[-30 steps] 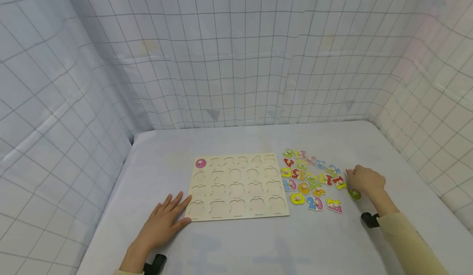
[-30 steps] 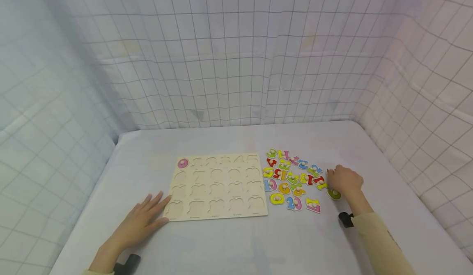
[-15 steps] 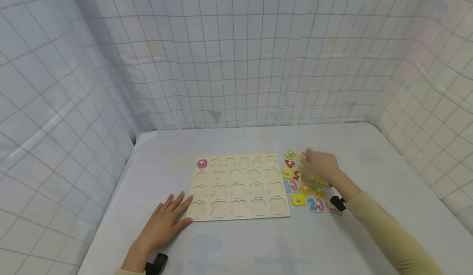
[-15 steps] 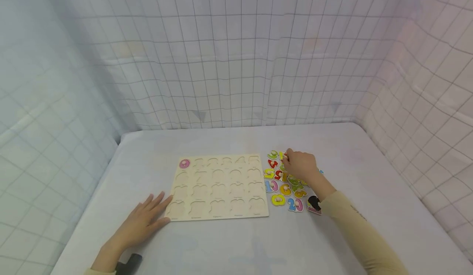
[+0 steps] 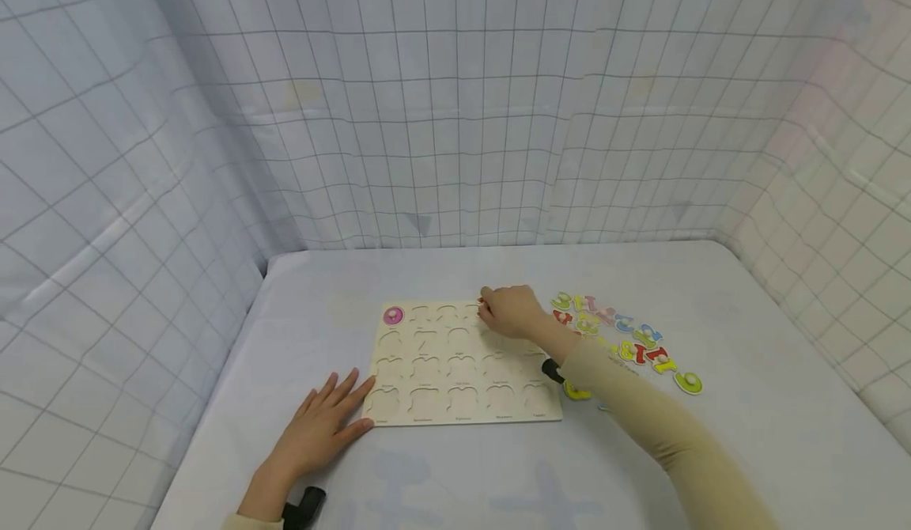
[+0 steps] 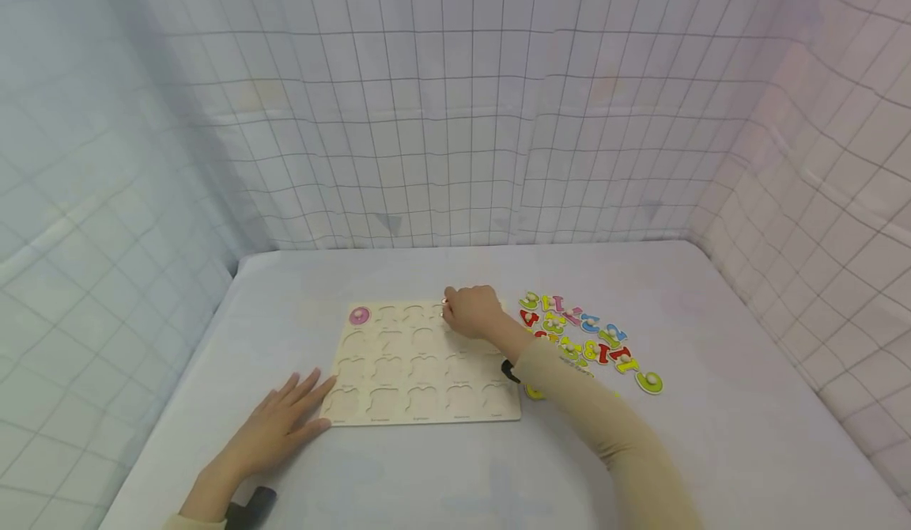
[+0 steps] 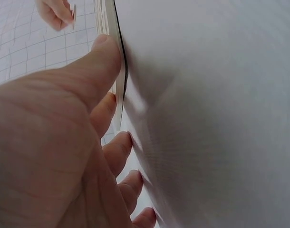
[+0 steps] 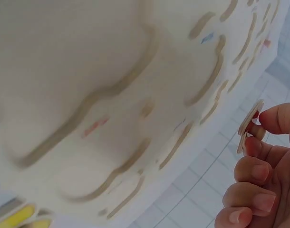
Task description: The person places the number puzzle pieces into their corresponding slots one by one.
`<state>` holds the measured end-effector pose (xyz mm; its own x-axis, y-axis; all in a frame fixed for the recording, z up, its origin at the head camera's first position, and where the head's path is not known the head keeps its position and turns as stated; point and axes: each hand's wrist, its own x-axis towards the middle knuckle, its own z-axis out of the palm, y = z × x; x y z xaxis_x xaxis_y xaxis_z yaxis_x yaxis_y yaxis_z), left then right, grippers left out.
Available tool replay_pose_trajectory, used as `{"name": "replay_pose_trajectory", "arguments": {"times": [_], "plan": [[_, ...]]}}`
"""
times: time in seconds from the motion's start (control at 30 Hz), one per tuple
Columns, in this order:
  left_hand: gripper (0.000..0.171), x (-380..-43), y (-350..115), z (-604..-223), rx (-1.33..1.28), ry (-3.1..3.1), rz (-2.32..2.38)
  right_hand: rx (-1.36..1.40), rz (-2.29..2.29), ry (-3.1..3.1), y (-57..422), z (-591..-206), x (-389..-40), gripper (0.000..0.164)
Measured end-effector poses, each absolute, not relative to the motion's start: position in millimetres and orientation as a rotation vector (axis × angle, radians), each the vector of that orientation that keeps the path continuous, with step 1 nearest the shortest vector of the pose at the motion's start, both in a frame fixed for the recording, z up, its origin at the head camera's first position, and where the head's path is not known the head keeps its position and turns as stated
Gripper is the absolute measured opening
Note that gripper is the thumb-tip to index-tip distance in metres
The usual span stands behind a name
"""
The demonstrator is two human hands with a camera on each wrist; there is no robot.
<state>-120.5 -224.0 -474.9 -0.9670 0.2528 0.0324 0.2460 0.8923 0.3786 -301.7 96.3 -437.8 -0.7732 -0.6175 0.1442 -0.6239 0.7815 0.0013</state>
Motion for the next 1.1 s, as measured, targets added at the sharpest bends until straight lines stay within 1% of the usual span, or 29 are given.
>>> {"name": "replay_pose_trajectory", "arguments": {"times": [0.23,0.47,0.8,1.1], "plan": [[0.062,-120,-224,-473,0.408,3.036,0.588,1.083,-0.045,-2.857,43,-446,-306,0.022],[0.062,-120,-223,-471,0.403,3.018,0.583,1.091,-0.079,-2.902,10,-451,-312,0.024],[0.062,-119,-223,-476,0.401,3.024,0.597,1.063,-0.157,-3.025,-14,-466,-322,0.028],[0.063,-121,-223,-474,0.401,3.025,0.585,1.058,-0.116,-3.042,-23,-462,-321,0.026]]}}
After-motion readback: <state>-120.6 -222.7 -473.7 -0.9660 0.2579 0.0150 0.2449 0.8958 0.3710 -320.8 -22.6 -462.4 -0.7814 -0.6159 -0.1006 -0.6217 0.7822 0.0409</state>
